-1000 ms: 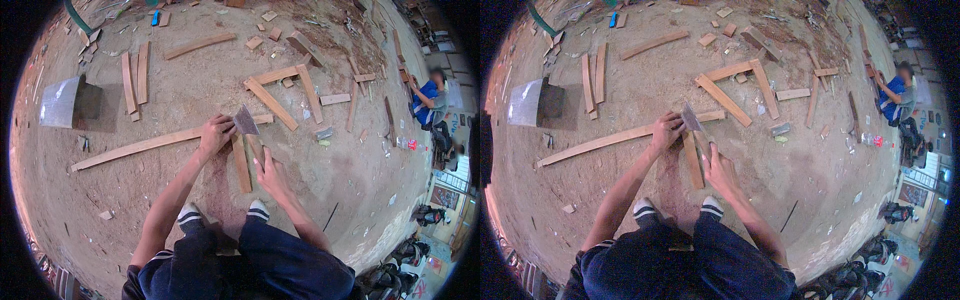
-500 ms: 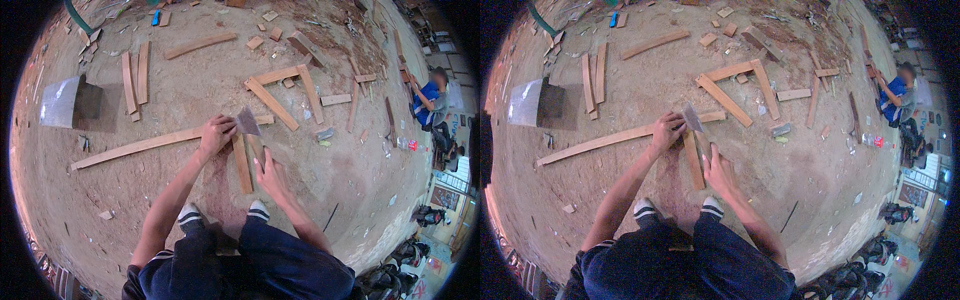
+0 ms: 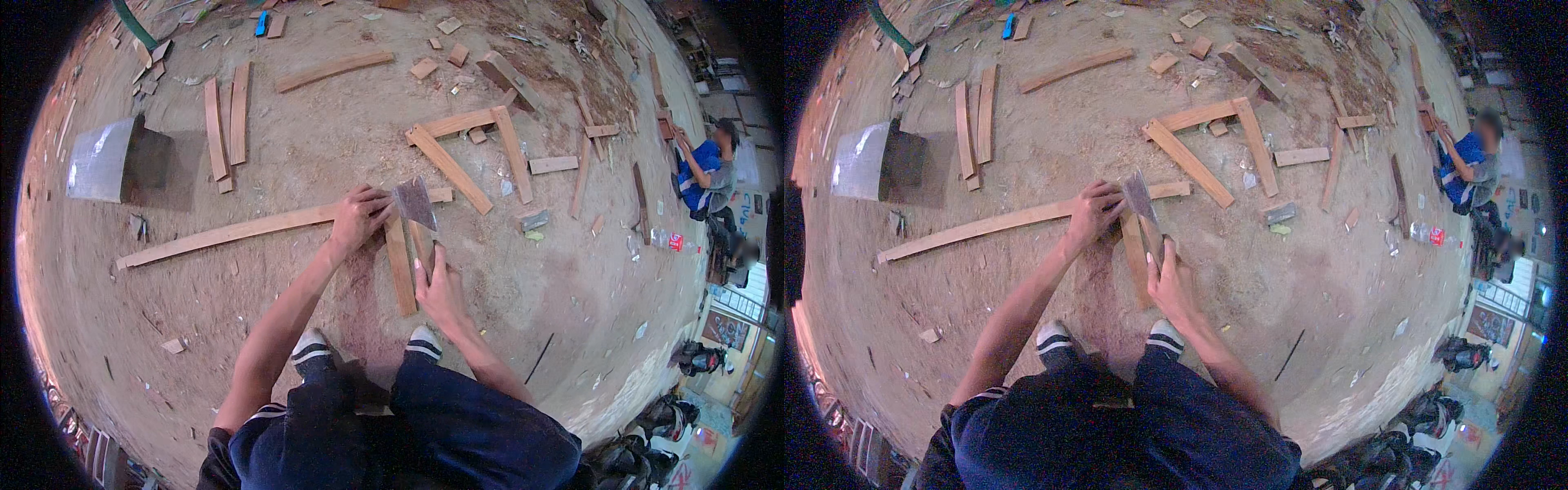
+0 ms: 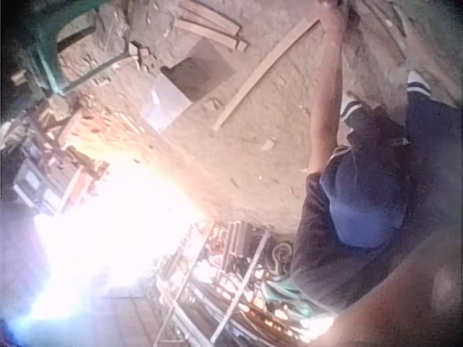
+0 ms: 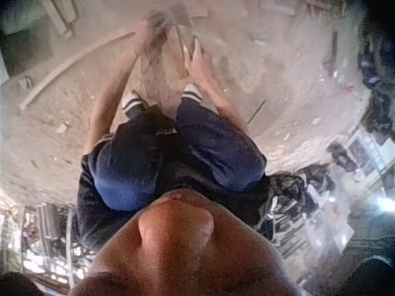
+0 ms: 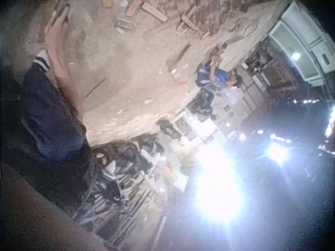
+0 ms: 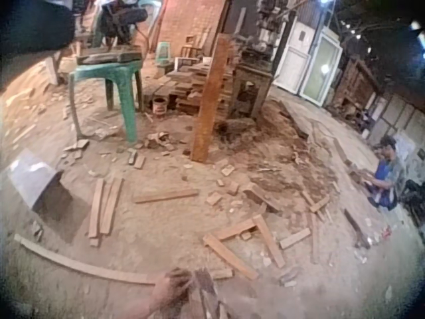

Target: The person assembles a wooden frame on the ground by positioning wood strips and using an axe to hammer nails into the joints.

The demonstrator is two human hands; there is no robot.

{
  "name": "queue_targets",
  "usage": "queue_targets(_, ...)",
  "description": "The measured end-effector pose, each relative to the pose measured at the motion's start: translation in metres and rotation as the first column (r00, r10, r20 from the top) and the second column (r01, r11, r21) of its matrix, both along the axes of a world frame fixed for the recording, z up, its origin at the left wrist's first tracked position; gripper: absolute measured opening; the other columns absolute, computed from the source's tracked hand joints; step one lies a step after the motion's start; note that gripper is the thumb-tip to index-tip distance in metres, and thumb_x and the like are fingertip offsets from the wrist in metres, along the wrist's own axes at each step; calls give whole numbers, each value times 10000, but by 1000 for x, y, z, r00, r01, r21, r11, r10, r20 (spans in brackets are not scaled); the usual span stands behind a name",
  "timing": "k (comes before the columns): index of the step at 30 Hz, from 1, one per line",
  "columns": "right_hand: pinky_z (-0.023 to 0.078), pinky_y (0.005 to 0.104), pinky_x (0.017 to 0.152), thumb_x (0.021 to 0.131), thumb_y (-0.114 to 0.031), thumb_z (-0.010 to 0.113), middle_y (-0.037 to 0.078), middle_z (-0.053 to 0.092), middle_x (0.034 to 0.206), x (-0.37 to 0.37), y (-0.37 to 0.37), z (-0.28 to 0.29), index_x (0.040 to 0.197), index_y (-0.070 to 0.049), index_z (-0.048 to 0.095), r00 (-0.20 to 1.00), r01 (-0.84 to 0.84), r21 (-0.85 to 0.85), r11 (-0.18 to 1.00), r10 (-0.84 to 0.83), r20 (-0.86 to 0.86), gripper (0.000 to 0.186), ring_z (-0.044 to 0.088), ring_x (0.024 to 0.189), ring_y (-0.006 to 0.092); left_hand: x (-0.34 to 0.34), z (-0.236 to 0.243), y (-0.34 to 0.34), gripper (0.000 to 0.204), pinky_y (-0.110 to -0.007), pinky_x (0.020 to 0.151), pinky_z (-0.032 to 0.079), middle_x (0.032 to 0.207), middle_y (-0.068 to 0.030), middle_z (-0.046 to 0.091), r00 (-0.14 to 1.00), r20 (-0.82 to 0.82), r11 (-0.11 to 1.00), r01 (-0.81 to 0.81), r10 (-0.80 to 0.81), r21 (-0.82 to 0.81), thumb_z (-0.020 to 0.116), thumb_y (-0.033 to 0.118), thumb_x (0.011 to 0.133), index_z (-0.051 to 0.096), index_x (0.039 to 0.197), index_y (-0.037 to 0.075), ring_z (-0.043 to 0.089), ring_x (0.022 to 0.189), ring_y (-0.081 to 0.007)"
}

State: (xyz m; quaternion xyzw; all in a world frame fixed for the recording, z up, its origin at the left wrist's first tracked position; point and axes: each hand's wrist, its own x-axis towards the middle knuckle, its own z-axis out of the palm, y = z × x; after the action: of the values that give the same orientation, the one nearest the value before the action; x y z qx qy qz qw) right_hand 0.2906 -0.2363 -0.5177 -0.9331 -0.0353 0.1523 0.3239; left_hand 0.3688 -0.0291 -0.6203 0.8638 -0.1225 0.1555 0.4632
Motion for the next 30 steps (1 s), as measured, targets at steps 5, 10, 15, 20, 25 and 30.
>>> queue_targets(5, 512, 571, 663, 994, -218, 579, 360, 654, 856, 2, -4, -2, 1360, 44, 419, 999, -30, -45, 999, 29, -20, 478, 658, 783, 532, 1, -4, -2, 162, -384, 805, 576, 981, -115, 756, 1000, 13, 1000, -11, 10, 9, 768, 77, 769, 782, 918, 13, 681, 886, -291)
queue_targets(10, 522, 531, 720, 991, -223, 588, 337, 669, 939, -14, -5, 6, 1378, 29, 405, 997, 45, -13, 999, -44, 59, 497, 677, 856, 503, 0, -15, 5, 160, -383, 805, 580, 998, -108, 762, 997, 71, 999, -27, 30, -43, 765, 99, 792, 790, 934, 29, 684, 890, -284)
queue_targets(15, 515, 493, 876, 995, -258, 595, 353, 645, 1114, -31, -21, 29, 1412, 70, 396, 961, 220, -113, 969, -195, 196, 567, 664, 1039, 470, 1, -12, -7, 151, -387, 807, 582, 999, -92, 766, 998, 58, 998, -32, 35, -62, 754, 149, 823, 799, 926, 48, 689, 898, -279)
queue_targets(20, 460, 503, 990, 1012, -310, 561, 388, 570, 1255, -46, -8, 56, 1455, 83, 362, 948, 284, -114, 952, -261, 183, 625, 576, 1195, 501, 2, -22, 0, 151, -390, 825, 578, 1031, -93, 763, 1000, 29, 999, -2, 3, -44, 735, 157, 842, 802, 945, 69, 684, 937, -285)
queue_targets(25, 431, 496, 1038, 1014, -325, 557, 387, 517, 1348, -53, 5, 57, 1460, 84, 353, 941, 339, -167, 926, -332, 69, 639, 532, 1274, 479, -1, -23, 3, 159, -385, 849, 572, 1058, -92, 760, 999, 32, 1000, -19, 20, -22, 722, 155, 854, 800, 970, 78, 682, 970, -287)
queue_targets(30, 507, 529, 891, 1018, -278, 550, 384, 627, 1126, -67, -11, 20, 1461, 55, 344, 898, 192, -114, 975, -128, 422, 591, 620, 1080, 531, -3, -3, -4, 178, -380, 878, 562, 1077, -88, 758, 999, -35, 998, 37, -38, -46, 729, 158, 851, 792, 989, 64, 688, 982, -288)
